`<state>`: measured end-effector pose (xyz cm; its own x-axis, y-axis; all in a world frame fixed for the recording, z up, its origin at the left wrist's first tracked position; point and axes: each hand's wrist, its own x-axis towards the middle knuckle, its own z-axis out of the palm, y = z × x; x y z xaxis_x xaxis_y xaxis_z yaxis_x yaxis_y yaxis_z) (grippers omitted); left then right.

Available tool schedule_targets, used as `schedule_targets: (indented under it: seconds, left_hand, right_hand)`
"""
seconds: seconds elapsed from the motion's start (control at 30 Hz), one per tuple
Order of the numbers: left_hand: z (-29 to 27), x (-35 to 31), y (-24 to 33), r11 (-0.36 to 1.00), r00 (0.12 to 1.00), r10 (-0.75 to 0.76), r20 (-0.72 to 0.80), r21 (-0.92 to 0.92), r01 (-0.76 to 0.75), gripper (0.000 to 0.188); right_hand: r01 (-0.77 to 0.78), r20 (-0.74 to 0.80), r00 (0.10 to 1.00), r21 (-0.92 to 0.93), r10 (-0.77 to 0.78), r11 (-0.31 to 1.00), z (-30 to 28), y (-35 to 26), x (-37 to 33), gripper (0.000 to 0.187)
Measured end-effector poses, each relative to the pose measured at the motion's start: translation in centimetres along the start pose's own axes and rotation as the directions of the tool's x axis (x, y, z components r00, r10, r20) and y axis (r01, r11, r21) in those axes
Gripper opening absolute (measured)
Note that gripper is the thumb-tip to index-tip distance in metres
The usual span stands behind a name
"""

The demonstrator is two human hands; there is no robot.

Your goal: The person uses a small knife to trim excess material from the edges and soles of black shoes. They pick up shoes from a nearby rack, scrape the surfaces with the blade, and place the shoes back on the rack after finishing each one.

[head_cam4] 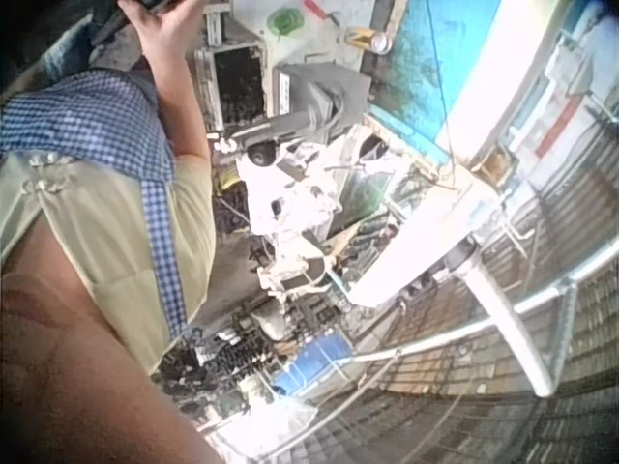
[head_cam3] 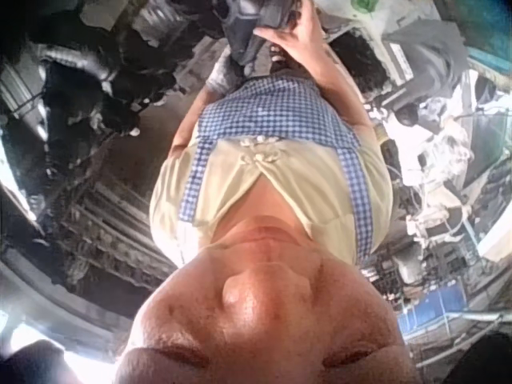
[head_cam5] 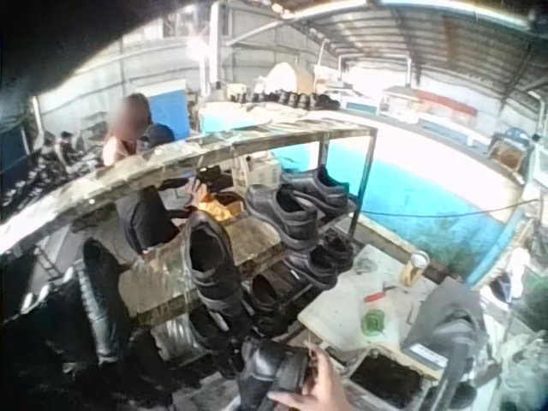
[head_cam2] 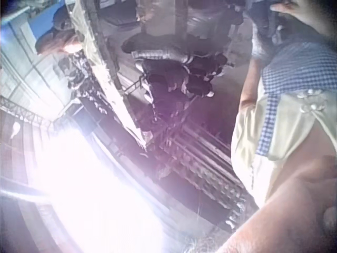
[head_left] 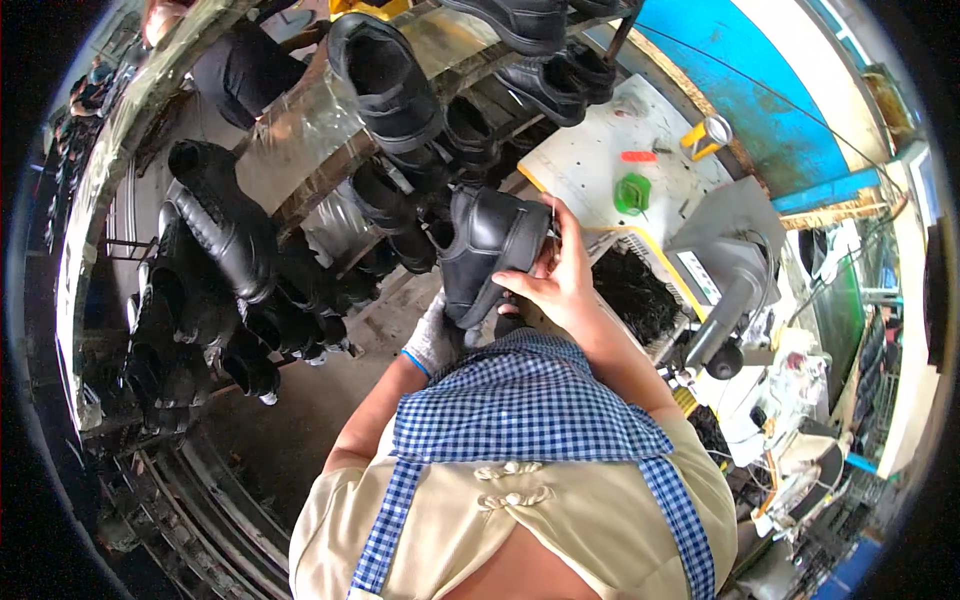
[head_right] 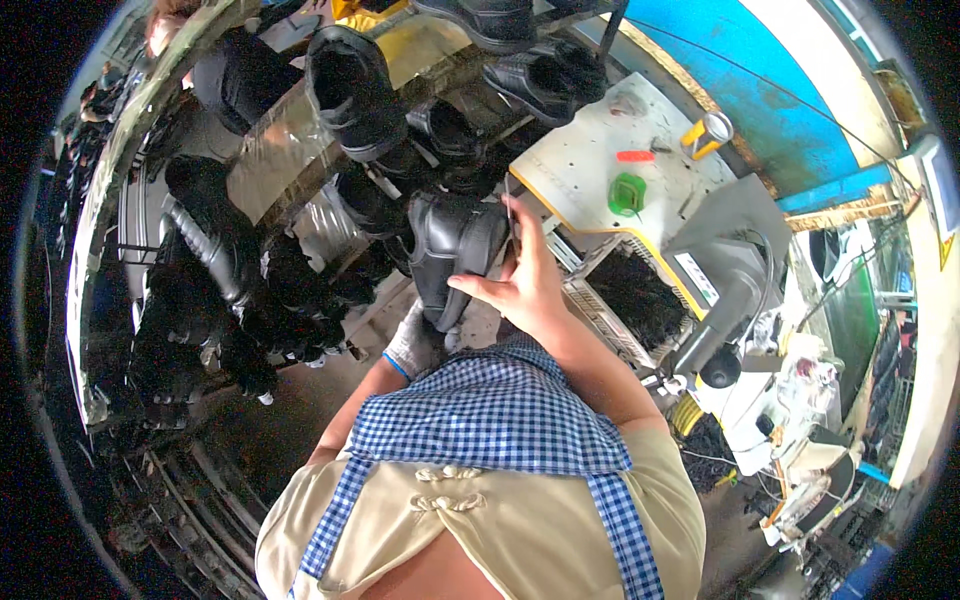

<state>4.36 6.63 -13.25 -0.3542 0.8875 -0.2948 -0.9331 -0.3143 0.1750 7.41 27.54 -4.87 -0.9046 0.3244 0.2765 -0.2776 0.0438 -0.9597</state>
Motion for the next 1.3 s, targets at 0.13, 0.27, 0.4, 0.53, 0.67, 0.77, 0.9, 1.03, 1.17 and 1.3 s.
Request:
schedule_targets:
  seconds: [0.13,0.27,0.4,0.53,0.67,0.77,0.9,1.03,1.17,1.3]
  left_hand:
    - [-1.1,0.1,0.3,0.997,0.993,-0.001,0.115,-0.071,0.009,0.058]
    - [1.2,0.1,0.8,0.991,0.922,0.067,-0.381,0.136,-0.016,0.056]
    - [0.1,0.7,1.6,0.689,0.665,0.624,-0.411,0.690,-0.220,0.044]
    - [7.3,-2.2,4.7,0.249,0.691,0.721,0.054,0.910,-0.331,0.036]
    - [8.4,-2.5,6.0,0.692,0.905,0.377,-0.198,0.710,-0.132,0.035]
    - [9.3,-2.5,6.1,0.772,0.955,0.290,-0.068,0.606,-0.191,0.044]
    - [10.1,-3.7,4.4,0.457,0.901,0.394,-0.179,0.889,-0.023,0.047]
    - [9.1,-3.7,2.9,0.320,0.883,0.447,-0.146,0.947,-0.005,0.036]
    - [9.1,-3.6,2.6,0.066,0.863,0.505,-0.020,0.998,-0.016,0.036]
    - [7.7,-3.6,1.8,0.176,0.856,0.488,-0.170,0.980,0.095,0.037]
  right_hand:
    - [-0.066,0.025,0.997,-0.100,0.069,0.993,-0.4,-1.8,-0.2,0.108]
    - [-0.120,0.022,0.993,0.052,0.119,0.991,-0.2,-2.3,-0.4,0.104]
    - [0.023,0.079,0.997,-0.282,0.000,0.959,-0.9,-2.5,-0.6,0.101]
    - [0.304,0.194,0.951,-0.477,-0.239,0.825,-0.8,-2.8,-0.3,0.100]
    - [0.354,0.389,0.904,-0.446,-0.178,0.822,0.0,-3.7,0.1,0.091]
    - [0.339,0.447,0.890,-0.523,-0.087,0.782,0.2,-4.7,0.4,0.089]
    - [0.361,0.388,0.911,-0.591,-0.139,0.721,1.0,-6.1,0.5,0.045]
    - [0.374,0.469,0.879,-0.569,-0.084,0.733,1.0,-5.3,-0.1,0.026]
    - [0.522,0.533,0.826,-0.606,-0.181,0.600,1.1,-5.3,-0.4,0.024]
    - [0.537,0.549,0.821,-0.646,-0.158,0.542,1.9,-3.9,-1.0,0.022]
